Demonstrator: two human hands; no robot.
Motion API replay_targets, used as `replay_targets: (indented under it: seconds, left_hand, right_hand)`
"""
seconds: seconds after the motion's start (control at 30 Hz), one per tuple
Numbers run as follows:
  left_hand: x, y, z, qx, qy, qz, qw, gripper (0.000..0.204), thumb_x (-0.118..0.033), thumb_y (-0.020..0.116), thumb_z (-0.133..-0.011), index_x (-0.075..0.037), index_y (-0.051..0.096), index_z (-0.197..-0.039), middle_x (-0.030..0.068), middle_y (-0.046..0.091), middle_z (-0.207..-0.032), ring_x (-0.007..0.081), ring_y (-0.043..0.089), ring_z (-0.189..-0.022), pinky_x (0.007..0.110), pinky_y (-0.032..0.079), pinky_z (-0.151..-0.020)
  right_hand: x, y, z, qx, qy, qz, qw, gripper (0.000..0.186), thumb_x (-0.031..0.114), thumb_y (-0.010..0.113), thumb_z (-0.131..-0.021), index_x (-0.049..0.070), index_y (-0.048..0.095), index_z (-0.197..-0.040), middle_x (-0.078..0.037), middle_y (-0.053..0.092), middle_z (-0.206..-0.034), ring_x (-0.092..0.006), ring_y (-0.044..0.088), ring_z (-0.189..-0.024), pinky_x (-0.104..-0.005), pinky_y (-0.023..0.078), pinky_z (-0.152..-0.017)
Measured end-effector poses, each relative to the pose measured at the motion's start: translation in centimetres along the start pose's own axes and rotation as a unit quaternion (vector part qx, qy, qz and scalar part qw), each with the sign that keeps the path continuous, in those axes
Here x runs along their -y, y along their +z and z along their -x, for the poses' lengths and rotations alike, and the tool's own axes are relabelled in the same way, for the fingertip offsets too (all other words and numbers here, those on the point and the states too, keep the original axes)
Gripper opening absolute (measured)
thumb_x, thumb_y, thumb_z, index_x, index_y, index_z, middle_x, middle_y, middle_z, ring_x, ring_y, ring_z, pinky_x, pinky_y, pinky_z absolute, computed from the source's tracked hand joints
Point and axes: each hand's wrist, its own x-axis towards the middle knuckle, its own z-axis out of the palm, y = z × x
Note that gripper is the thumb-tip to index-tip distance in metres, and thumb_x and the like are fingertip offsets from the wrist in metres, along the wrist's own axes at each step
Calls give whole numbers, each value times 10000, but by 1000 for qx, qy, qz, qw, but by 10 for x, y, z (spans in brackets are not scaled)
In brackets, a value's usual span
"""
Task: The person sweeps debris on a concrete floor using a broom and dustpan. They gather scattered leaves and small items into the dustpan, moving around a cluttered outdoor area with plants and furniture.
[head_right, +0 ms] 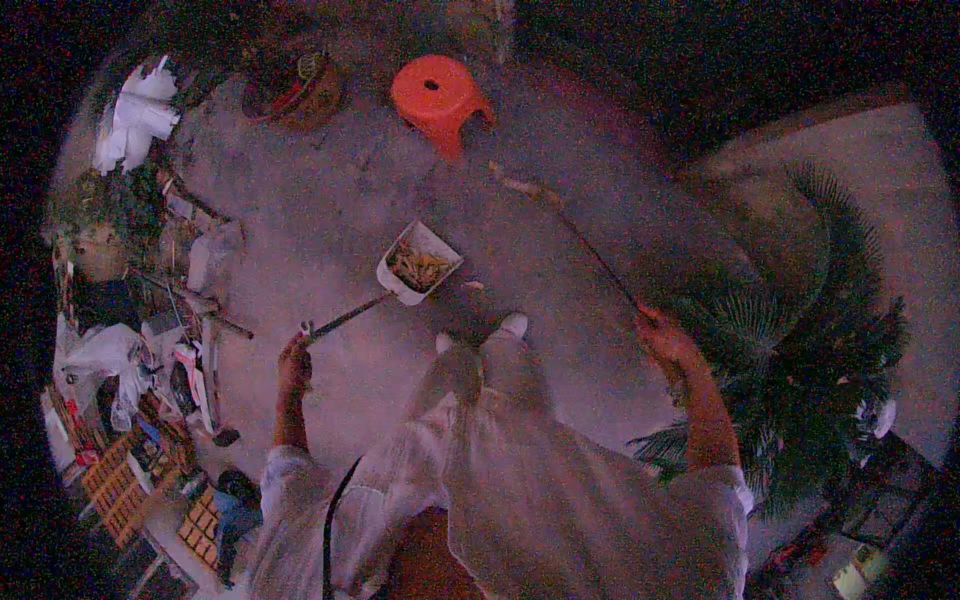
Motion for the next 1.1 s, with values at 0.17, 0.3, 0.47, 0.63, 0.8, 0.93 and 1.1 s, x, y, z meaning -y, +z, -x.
replay_targets:
  seconds: [0.17,0.3,0.47,0.63,0.8,0.93,1.1]
  left_hand:
    - [7,-16,10,27,-3,-86,996,347,-172,472,-768,-21,421,-1076,-44,346,-462,37,286,-341,172,223,-305]
    - [18,-22,14,45,-18,-66,997,357,-172,472,-766,-21,417,-1084,-43,347,-465,37,301,-357,175,229,-311]
    - [36,-37,12,64,-34,-68,995,357,-187,488,-756,-41,433,-1077,-42,359,-480,37,308,-360,174,235,-313]
    - [64,-42,6,22,-50,-33,998,342,-190,495,-749,-61,454,-1064,-44,352,-482,37,291,-355,177,228,-311]
    - [88,-37,0,60,-50,-24,997,331,-189,491,-750,-72,459,-1057,-46,355,-491,37,294,-363,178,225,-318]
    - [95,-32,0,62,-49,-24,997,335,-189,482,-754,-69,449,-1064,-49,370,-518,35,307,-383,180,231,-324]
    - [101,-23,2,70,-26,-17,997,330,-195,484,-749,-65,460,-1051,-45,383,-526,40,326,-392,182,244,-326]
  right_hand:
    - [4,35,-39,-106,-45,113,987,416,257,411,-782,123,342,-1171,-99,524,-808,-171,501,-703,-296,405,-625]
    - [58,71,-115,-91,-41,52,994,387,288,366,-797,136,360,-1153,-115,518,-832,-174,502,-735,-307,410,-615]
    - [92,93,-137,13,109,42,993,434,281,374,-793,163,272,-1198,-49,498,-742,-129,466,-555,-288,391,-477]
    - [42,138,-68,76,11,24,997,446,251,423,-767,183,294,-1188,-13,460,-649,-131,431,-481,-275,379,-420]
    - [22,180,27,95,124,-121,980,502,216,480,-733,165,291,-1195,-13,466,-672,-109,430,-491,-239,358,-389]
    - [22,201,73,81,119,-226,964,514,202,494,-727,179,287,-1198,-3,472,-730,-94,434,-518,-221,344,-392]
    - [2,250,60,24,133,-255,957,471,182,485,-740,161,312,-1177,24,454,-751,-95,424,-528,-222,342,-406]
